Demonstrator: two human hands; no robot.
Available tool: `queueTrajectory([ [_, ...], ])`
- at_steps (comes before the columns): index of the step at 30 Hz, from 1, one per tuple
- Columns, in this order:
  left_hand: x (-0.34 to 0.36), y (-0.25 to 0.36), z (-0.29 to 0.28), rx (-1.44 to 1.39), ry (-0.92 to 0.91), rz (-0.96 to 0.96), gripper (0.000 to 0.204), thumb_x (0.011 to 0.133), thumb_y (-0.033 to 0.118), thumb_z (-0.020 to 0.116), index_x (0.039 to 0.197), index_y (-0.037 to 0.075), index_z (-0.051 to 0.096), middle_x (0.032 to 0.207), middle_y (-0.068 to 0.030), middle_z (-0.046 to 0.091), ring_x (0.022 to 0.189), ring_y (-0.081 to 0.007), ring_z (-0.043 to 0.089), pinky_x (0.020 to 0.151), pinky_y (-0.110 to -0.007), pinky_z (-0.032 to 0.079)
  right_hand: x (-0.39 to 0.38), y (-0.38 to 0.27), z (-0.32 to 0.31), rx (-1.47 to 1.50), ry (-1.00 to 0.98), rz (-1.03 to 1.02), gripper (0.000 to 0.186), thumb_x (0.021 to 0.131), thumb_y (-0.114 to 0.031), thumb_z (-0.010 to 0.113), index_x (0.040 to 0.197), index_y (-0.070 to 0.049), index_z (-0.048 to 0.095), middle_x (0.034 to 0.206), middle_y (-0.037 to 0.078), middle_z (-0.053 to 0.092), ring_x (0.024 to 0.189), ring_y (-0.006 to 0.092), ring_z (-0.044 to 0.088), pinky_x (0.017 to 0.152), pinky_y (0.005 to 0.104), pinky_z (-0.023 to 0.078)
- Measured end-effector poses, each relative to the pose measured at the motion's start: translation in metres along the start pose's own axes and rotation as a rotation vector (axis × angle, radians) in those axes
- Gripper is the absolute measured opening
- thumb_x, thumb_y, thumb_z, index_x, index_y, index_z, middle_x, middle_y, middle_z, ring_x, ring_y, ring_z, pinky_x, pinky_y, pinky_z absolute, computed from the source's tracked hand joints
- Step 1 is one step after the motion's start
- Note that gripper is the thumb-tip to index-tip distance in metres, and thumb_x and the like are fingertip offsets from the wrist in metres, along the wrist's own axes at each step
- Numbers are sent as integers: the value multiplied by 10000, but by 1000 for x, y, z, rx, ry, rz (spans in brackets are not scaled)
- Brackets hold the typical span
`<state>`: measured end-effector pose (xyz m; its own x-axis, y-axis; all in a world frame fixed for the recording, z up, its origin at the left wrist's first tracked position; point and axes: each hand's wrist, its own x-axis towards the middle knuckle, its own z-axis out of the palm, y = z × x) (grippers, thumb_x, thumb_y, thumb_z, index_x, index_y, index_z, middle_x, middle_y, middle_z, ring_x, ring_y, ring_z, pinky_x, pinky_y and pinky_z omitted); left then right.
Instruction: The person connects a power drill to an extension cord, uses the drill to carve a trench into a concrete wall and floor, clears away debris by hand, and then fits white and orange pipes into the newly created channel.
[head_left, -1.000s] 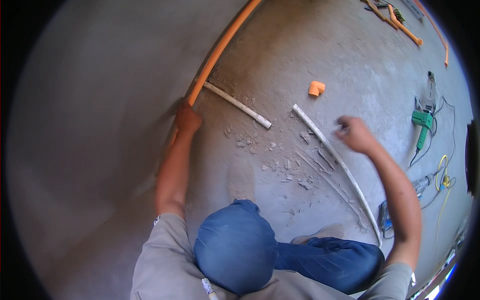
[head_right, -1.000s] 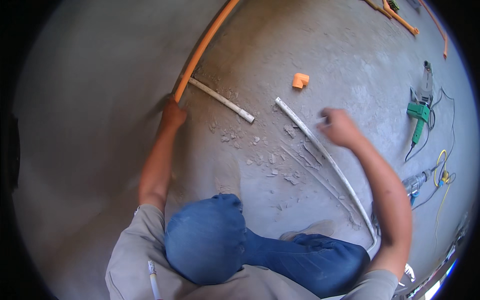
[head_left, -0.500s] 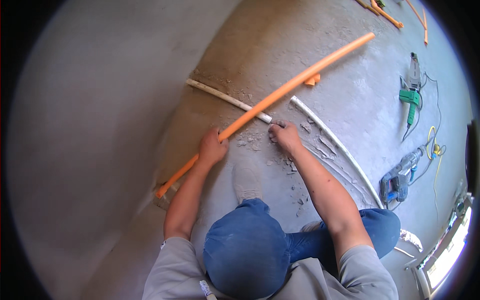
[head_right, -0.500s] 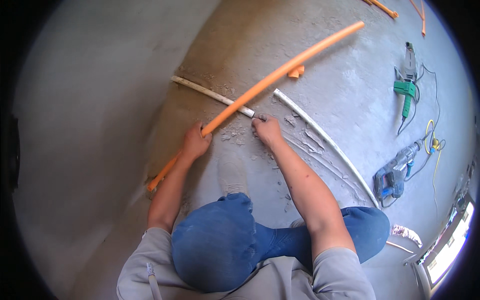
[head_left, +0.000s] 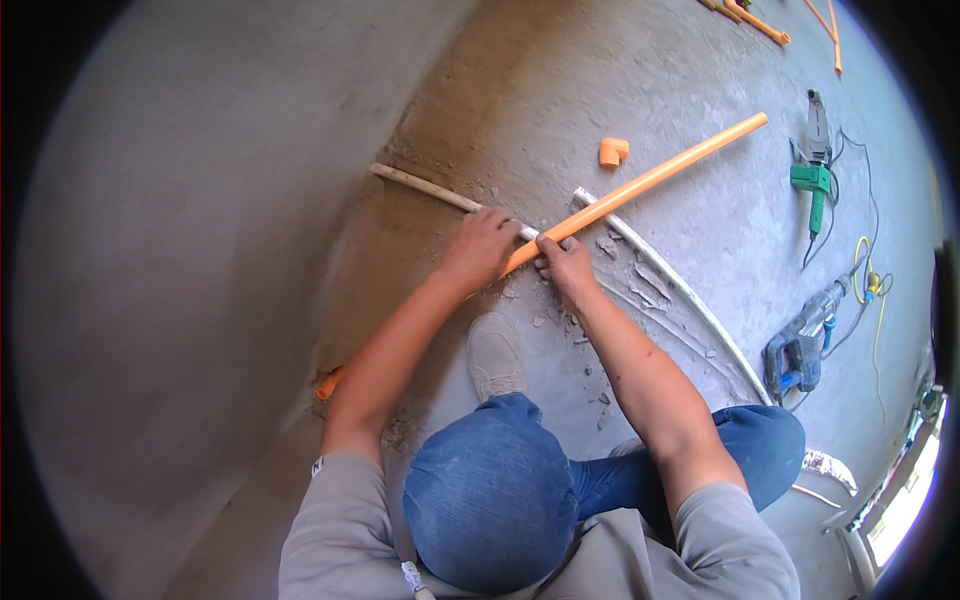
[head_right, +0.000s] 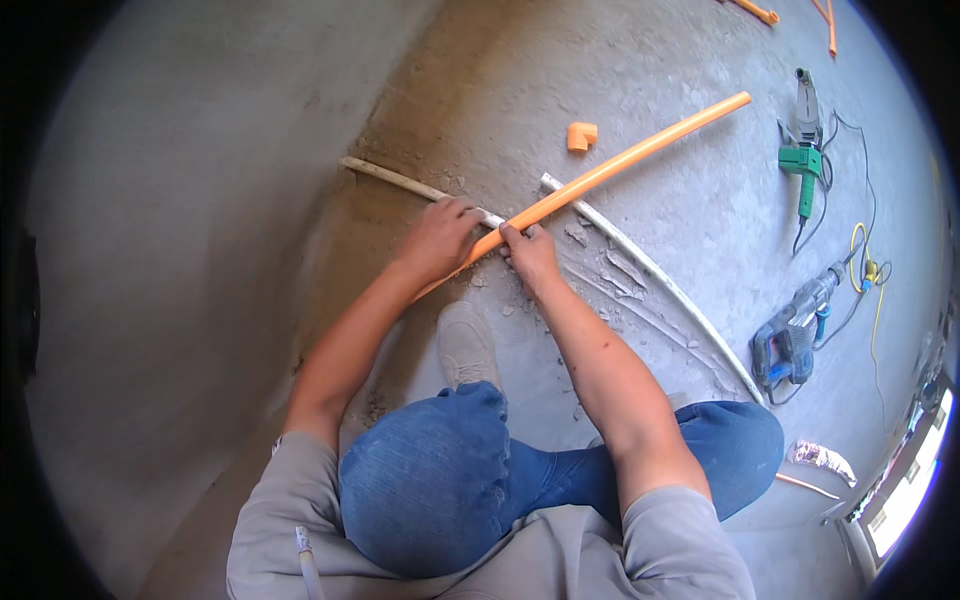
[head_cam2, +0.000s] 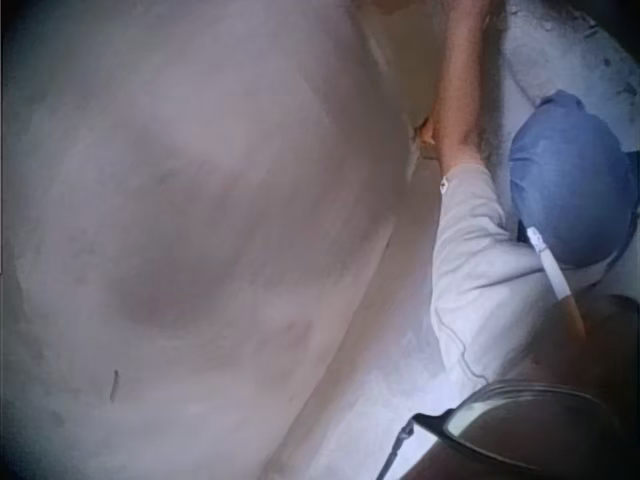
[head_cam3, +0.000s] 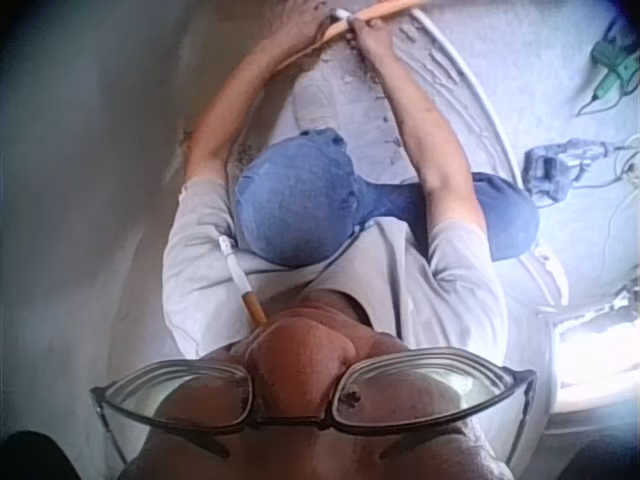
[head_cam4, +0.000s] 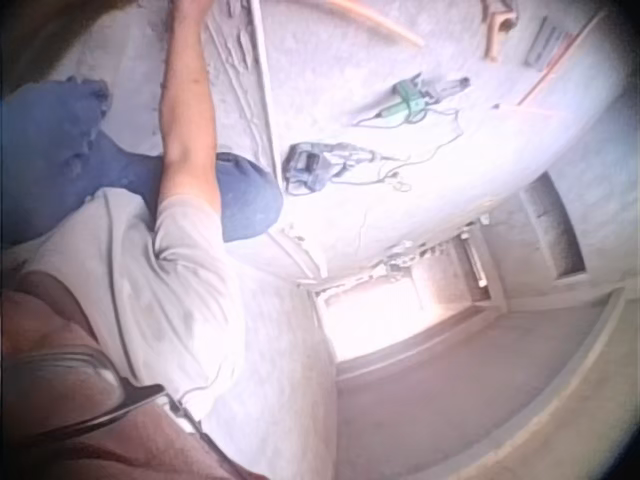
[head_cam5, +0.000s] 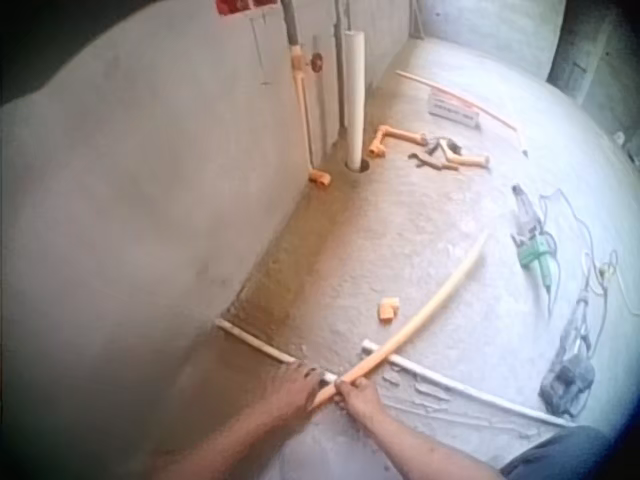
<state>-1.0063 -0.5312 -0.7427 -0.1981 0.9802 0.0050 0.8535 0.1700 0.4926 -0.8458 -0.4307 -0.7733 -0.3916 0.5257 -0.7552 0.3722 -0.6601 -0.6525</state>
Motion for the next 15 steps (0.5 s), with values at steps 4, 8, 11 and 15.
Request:
queueTrajectory([
  [4,41,4,13,198,-334,185,201,875,178,612,1045,102,685,1060,-88,669,1107,-283,606,929,-424,479,-4,5,-5,-4,-22,19,260,961,-240,704,1058,-10,631,831,48,670,654,113,601,564,263,483],
  [8,54,0,23,253,-387,217,197,880,178,606,1041,99,688,1059,-97,668,1107,-288,612,942,-423,482,-3,12,-10,6,-33,-6,259,959,-239,706,1046,-5,640,828,47,667,639,109,590,557,271,477],
  [11,58,-2,23,207,-493,195,161,874,157,615,1009,86,666,1065,-109,644,1104,-309,600,947,-457,477,-3,13,-9,-8,-19,-19,312,948,-253,712,1076,23,645,852,71,679,669,130,610,594,293,500],
  [15,58,2,16,183,-444,238,150,873,144,628,1004,73,650,1040,-130,664,1078,-324,621,905,-461,502,3,14,-11,-159,27,-136,311,948,-264,710,1061,18,642,811,60,654,639,120,587,580,291,485],
])
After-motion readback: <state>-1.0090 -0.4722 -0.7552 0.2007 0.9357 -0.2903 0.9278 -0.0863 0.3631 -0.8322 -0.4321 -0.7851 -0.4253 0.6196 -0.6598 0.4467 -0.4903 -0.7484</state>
